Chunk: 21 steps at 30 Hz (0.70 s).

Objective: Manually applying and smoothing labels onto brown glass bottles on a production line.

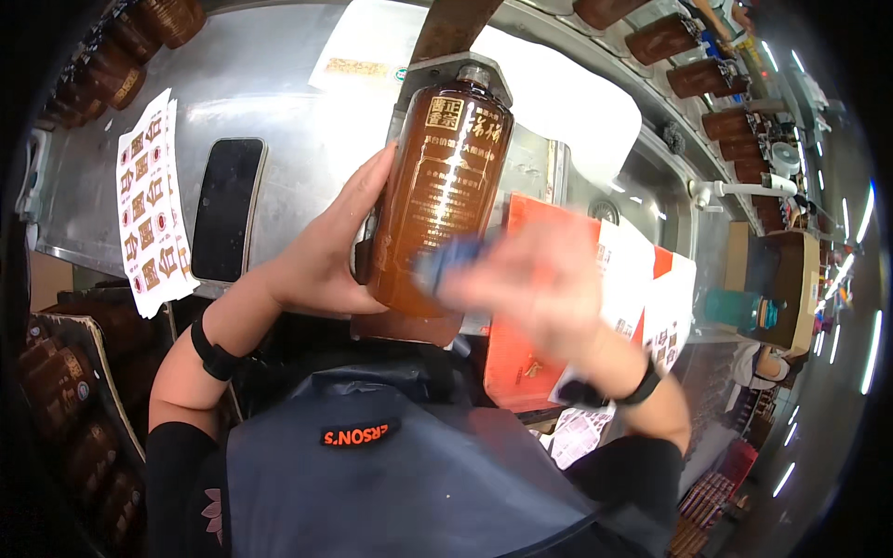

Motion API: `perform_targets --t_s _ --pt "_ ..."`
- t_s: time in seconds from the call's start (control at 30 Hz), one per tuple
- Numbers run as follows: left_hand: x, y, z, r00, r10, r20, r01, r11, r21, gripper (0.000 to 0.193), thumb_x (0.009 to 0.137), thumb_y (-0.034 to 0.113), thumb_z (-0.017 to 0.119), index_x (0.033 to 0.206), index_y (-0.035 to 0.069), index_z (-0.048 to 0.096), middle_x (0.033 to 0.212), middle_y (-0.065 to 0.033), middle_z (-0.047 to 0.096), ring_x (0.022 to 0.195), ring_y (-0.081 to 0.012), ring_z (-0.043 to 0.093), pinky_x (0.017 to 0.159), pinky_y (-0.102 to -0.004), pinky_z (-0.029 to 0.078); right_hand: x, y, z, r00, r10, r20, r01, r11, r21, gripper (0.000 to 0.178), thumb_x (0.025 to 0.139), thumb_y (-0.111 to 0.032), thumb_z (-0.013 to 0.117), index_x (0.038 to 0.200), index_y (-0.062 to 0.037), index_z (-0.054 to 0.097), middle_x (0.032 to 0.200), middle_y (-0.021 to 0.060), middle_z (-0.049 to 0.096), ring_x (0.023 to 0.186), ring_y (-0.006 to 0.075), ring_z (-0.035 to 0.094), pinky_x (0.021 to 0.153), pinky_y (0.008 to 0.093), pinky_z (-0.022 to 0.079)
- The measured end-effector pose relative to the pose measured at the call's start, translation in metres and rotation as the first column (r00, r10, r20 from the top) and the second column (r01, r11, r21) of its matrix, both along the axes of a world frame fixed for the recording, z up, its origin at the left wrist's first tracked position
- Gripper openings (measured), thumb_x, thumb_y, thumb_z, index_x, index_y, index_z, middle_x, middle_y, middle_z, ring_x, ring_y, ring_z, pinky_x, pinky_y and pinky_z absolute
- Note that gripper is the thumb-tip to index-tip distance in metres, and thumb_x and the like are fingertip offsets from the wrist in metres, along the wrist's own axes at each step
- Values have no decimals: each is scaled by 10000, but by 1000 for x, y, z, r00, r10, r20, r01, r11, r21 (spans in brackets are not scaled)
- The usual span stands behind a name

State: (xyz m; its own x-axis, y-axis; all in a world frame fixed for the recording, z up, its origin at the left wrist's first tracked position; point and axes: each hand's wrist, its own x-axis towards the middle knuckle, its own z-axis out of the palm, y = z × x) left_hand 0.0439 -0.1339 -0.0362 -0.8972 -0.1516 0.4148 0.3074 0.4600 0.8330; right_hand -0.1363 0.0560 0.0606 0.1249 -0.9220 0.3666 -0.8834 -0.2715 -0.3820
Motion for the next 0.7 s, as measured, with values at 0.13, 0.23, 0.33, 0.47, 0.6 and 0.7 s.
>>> perform_targets --t_s 0.13,0.23,0.33,0.47,0.6,0.7 --pt "-5 0 1 999 -36 -5 36 999 9 1216 687 244 854 1538 -55 39 1583 -272 158 1478 -392 194 1208 -418 217 29 17 7 962 103 255 -143 979 144 250 704 -158 743 950 -159 783 878 -19 654 822 182 602 755 315 476" --pt "-2 -1 -1 1000 -29 -7 29 1000 -4 1212 685 236 850 1537 -58 39 1583 -267 163 1476 -394 195 1207 -428 215 1 -8 10 792 -317 521 207 944 259 188 800 -76 726 983 -114 745 855 30 680 845 165 606 723 335 482" --pt "-9 0 4 999 -32 -11 32 999 7 1213 683 238 850 1535 -63 41 1580 -271 165 1475 -399 194 1206 -433 215 -24 -23 1 818 -519 247 565 805 -180 176 804 -37 694 966 -93 732 873 12 686 800 163 607 692 304 476" --pt "-5 1 -1 1000 -21 -13 21 999 -32 1206 684 244 848 1530 -73 50 1577 -279 169 1473 -409 189 1208 -434 206 41 18 8 975 197 108 -196 980 -18 203 756 -75 701 949 -120 749 928 1 692 797 154 594 724 290 487" --pt "-2 -4 -3 999 -33 -12 33 999 10 1229 675 265 858 1534 -60 42 1581 -283 152 1468 -420 198 1204 -446 211 8 -28 20 826 -298 478 165 939 301 171 811 9 665 971 -34 703 856 30 630 800 142 604 693 285 480" --pt "-7 -2 8 1000 -30 -9 30 999 -33 1245 669 283 865 1539 -48 37 1579 -289 146 1463 -429 205 1198 -455 221 -33 -51 43 910 -407 74 413 904 -107 205 762 17 697 961 -24 718 804 48 625 753 150 592 683 284 475"
